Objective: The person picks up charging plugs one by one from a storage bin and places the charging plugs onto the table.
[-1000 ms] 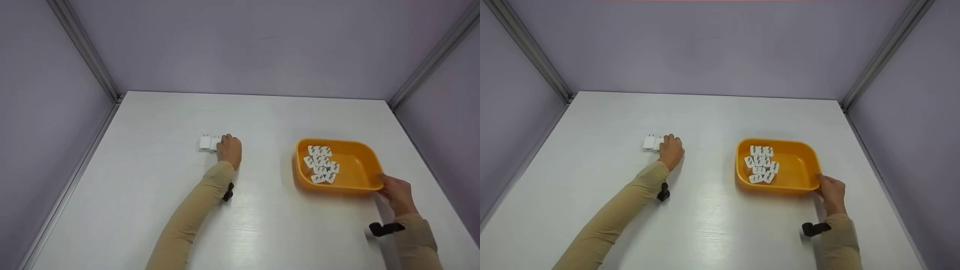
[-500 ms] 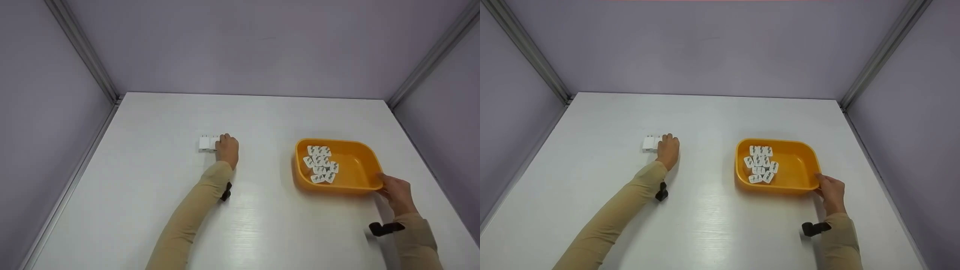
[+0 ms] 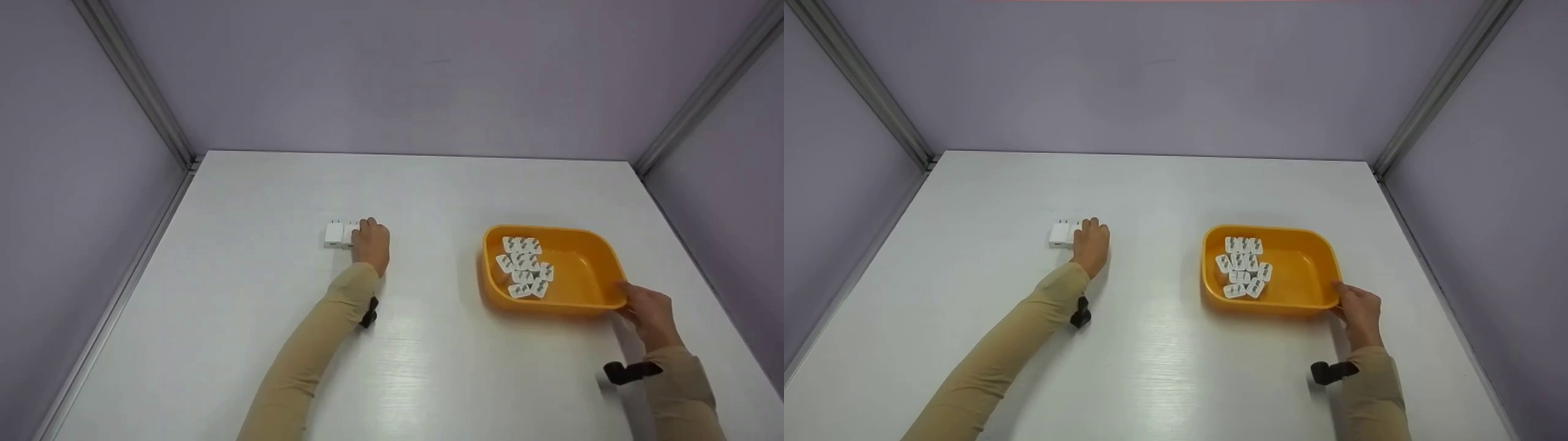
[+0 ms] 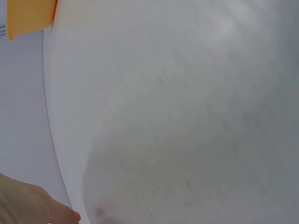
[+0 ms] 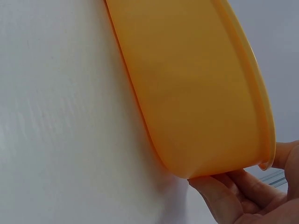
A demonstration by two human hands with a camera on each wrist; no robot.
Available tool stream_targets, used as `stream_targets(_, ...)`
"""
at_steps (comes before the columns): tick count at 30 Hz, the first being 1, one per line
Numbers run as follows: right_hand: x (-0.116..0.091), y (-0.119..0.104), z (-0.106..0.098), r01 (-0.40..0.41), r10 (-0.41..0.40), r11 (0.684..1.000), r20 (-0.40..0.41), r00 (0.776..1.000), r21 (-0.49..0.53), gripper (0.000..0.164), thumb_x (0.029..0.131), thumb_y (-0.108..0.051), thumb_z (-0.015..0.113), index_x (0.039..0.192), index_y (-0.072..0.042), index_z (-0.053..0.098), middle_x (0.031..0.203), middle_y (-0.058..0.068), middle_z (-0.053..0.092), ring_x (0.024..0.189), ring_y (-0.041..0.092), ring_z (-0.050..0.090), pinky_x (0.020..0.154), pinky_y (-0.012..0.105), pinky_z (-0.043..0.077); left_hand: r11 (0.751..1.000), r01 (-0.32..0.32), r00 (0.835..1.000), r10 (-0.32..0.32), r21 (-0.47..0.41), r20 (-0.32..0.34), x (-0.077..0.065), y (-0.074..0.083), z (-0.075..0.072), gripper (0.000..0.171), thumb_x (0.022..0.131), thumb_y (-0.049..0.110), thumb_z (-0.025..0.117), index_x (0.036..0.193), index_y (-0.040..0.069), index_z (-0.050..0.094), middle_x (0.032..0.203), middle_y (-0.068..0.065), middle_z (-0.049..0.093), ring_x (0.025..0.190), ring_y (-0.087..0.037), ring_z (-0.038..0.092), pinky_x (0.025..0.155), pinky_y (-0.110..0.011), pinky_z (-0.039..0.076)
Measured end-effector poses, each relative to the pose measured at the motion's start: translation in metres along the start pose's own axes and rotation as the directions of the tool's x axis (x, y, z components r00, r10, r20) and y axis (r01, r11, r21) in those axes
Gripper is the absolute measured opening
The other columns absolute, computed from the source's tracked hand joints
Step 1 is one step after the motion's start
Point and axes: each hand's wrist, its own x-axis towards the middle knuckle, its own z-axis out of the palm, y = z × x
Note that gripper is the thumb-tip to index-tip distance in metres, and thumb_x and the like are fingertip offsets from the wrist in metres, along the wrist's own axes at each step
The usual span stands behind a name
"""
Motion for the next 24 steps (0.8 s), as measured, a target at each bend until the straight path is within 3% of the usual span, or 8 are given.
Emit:
stream_targets(11,0.002,-0.001,0.001,-0.002,0.002,1.000,-0.005,1.000,-0.027,0.078,0.093,-0.038,0.058,0.150,0.002,0.023,0.108,-0.008,0.049,0.087,-0.002,0.053,0.070,0.011,0.054,0.984,-0.154,0.986,0.147,-0.092,-0.081,-0.004,0.026,-0.014,0.017,0.093,0.013,0.059,0.100,0.002,0.069,0.098,-0.010,0.068,0.094,-0.022,0.065,0.076,-0.030,0.059)
stream_targets(18,0.004,0.001,0.001,0.006,-0.007,0.999,-0.015,1.000,-0.039,0.079,0.093,-0.039,0.058,0.149,0.004,0.024,0.106,-0.008,0.050,0.080,-0.005,0.055,0.070,0.011,0.055,0.976,-0.212,0.975,0.207,-0.054,-0.085,-0.010,0.040,-0.020,0.019,0.095,0.020,0.058,0.100,0.004,0.068,0.098,-0.007,0.069,0.091,-0.018,0.067,0.076,-0.026,0.059)
stream_targets(22,0.003,0.001,0.000,-0.003,0.002,1.000,-0.021,1.000,-0.029,0.077,0.094,-0.038,0.057,0.149,0.004,0.024,0.109,-0.006,0.049,0.085,-0.003,0.053,0.070,0.011,0.054,0.960,-0.259,0.964,0.250,-0.108,-0.088,-0.013,0.048,-0.025,0.018,0.094,0.019,0.060,0.101,0.004,0.067,0.097,-0.007,0.069,0.090,-0.019,0.067,0.075,-0.026,0.059)
stream_targets(24,0.003,0.000,0.000,-0.008,0.007,1.000,-0.026,1.000,-0.025,0.077,0.093,-0.037,0.057,0.149,0.004,0.025,0.108,-0.007,0.049,0.086,-0.003,0.053,0.070,0.011,0.054,0.940,-0.289,0.957,0.277,-0.179,-0.091,-0.015,0.053,-0.028,0.016,0.093,0.016,0.060,0.100,0.003,0.068,0.096,-0.008,0.069,0.089,-0.020,0.068,0.075,-0.026,0.059)
